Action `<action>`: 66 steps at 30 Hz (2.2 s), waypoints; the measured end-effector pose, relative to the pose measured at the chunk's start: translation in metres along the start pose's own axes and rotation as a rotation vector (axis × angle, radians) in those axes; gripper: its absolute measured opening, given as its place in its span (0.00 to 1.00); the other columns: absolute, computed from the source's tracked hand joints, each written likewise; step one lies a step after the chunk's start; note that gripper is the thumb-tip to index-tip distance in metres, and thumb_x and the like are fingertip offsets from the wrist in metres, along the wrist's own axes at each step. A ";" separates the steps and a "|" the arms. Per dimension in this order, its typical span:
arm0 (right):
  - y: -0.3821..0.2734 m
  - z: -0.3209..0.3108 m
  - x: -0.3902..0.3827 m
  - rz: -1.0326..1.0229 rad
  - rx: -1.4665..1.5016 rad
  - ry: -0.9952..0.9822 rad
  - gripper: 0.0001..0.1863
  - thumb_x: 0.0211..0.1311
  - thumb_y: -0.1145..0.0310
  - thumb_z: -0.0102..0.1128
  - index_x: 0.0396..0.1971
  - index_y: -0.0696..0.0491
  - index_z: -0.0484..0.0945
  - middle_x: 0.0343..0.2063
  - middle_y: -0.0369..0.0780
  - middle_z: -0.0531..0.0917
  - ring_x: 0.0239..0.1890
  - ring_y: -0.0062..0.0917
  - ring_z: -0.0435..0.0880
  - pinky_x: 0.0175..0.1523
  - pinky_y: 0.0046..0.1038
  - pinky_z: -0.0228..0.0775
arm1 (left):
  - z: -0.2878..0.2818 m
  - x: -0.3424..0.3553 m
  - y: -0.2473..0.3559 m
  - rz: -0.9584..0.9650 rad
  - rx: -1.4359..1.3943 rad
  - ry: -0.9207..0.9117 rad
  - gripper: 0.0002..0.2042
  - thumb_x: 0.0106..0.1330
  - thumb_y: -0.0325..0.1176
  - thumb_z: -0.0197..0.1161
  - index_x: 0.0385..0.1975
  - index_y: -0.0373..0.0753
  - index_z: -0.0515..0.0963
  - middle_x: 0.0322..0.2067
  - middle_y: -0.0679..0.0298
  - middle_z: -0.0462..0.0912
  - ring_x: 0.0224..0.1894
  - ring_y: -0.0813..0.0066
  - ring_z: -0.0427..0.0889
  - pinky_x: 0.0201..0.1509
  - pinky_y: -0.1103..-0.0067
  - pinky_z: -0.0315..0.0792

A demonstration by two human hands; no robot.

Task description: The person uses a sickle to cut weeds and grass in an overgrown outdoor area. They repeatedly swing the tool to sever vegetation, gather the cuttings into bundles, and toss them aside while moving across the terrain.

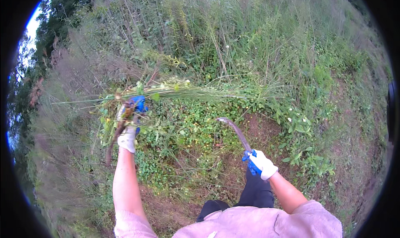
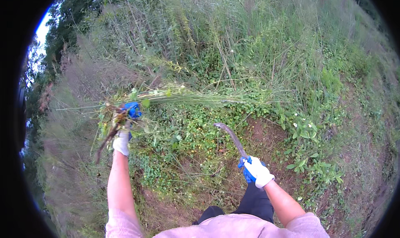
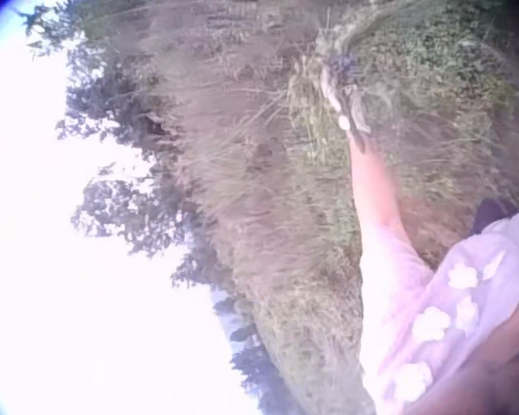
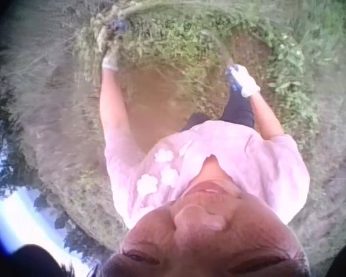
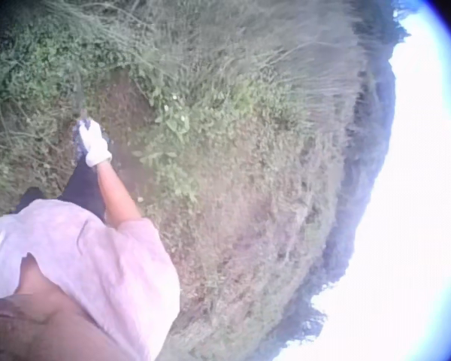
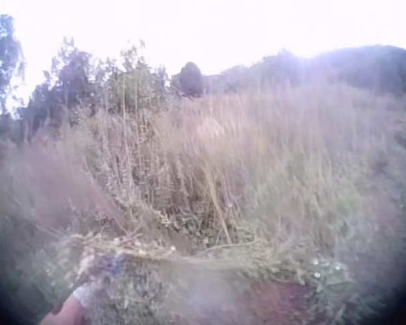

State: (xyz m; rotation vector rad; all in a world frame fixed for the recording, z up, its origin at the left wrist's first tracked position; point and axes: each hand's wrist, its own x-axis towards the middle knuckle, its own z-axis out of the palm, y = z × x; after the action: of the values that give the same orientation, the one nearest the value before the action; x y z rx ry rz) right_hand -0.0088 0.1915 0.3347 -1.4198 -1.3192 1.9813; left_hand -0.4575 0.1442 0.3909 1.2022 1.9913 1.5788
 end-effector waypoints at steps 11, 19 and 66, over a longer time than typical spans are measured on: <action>-0.043 0.055 -0.010 -0.431 0.026 0.051 0.07 0.55 0.69 0.53 0.32 0.54 0.70 0.16 0.30 0.69 0.14 0.10 0.65 0.17 0.14 0.56 | -0.060 -0.096 -0.010 -0.095 0.031 0.198 0.06 0.59 0.32 0.50 0.32 0.39 0.73 0.20 0.64 0.72 0.23 0.74 0.69 0.25 0.76 0.62; -0.130 0.163 0.068 -1.152 -0.677 -0.128 0.32 0.40 0.58 0.66 0.46 0.56 0.66 0.45 0.44 0.70 0.48 0.35 0.69 0.53 0.30 0.60 | -0.037 -0.149 0.026 0.132 0.083 0.271 0.08 0.57 0.33 0.53 0.31 0.37 0.73 0.23 0.63 0.76 0.24 0.73 0.73 0.28 0.77 0.66; -0.045 0.345 -0.046 -1.099 -0.967 -0.923 0.18 0.46 0.69 0.54 0.41 0.52 0.71 0.34 0.46 0.77 0.37 0.40 0.75 0.43 0.34 0.67 | -0.111 -0.287 0.068 0.162 -0.945 0.742 0.16 0.57 0.32 0.56 0.45 0.34 0.71 0.45 0.61 0.73 0.48 0.74 0.71 0.53 0.79 0.62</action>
State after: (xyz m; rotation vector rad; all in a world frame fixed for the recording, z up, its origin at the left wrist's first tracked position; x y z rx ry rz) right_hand -0.3031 0.0177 0.4164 0.3231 -2.7951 1.1299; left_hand -0.3380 -0.1460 0.4215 0.4105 1.0856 2.8401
